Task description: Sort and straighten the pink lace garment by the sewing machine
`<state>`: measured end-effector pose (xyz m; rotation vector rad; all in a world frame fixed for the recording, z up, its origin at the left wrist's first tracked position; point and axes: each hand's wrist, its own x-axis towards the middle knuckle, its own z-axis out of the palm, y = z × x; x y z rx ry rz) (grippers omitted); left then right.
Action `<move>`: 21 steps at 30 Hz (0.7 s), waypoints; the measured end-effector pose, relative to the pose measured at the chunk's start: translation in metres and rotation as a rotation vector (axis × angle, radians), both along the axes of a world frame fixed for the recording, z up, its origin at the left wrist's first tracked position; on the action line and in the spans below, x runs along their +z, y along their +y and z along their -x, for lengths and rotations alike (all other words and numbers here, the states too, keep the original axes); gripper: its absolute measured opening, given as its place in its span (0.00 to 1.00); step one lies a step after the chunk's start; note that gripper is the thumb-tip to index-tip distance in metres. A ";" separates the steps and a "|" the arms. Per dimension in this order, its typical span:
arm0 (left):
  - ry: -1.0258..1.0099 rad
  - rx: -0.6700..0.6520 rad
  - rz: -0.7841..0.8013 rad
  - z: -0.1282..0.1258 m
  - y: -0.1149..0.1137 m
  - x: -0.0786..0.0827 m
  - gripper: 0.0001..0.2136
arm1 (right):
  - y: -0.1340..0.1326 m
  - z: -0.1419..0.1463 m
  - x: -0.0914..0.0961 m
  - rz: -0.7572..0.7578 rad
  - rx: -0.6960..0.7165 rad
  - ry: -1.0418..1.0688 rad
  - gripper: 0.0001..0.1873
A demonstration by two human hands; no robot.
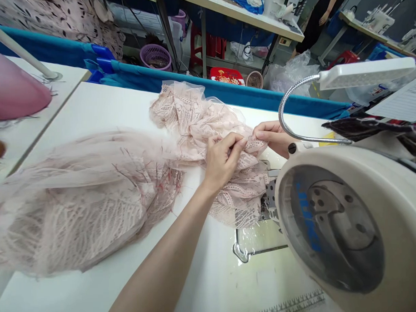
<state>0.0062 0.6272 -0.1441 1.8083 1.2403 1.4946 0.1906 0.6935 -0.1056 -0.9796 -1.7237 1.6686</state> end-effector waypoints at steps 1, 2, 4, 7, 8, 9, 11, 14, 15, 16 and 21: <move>0.002 0.001 0.004 0.000 0.000 0.000 0.17 | 0.000 0.000 -0.001 0.007 -0.007 0.026 0.19; 0.004 0.004 0.006 0.000 0.000 0.000 0.17 | 0.001 0.000 -0.001 0.014 -0.018 0.055 0.18; 0.004 0.006 0.005 0.000 0.000 0.001 0.16 | 0.001 0.000 -0.003 0.017 -0.017 0.078 0.17; 0.001 0.006 -0.003 0.000 0.000 0.001 0.15 | 0.001 0.000 -0.003 0.044 -0.002 0.108 0.17; 0.002 0.008 -0.005 0.000 0.000 0.001 0.15 | 0.001 0.000 -0.003 0.053 0.002 0.117 0.17; 0.003 0.009 -0.005 0.000 0.000 0.001 0.14 | 0.001 0.000 -0.002 0.058 0.003 0.125 0.17; 0.004 0.012 -0.006 0.000 0.000 0.000 0.14 | 0.001 0.000 -0.001 0.061 0.005 0.129 0.16; -0.003 0.009 -0.007 0.000 0.000 0.000 0.13 | 0.001 0.000 -0.001 0.062 0.010 0.134 0.15; -0.007 0.008 -0.009 0.000 0.000 0.000 0.13 | 0.002 0.000 -0.001 0.062 0.012 0.133 0.15; -0.011 0.007 -0.012 0.000 0.000 0.000 0.13 | 0.002 -0.001 -0.002 0.061 0.014 0.132 0.15; -0.009 0.012 -0.005 0.000 0.000 0.000 0.12 | 0.004 -0.002 -0.004 0.059 0.013 0.122 0.15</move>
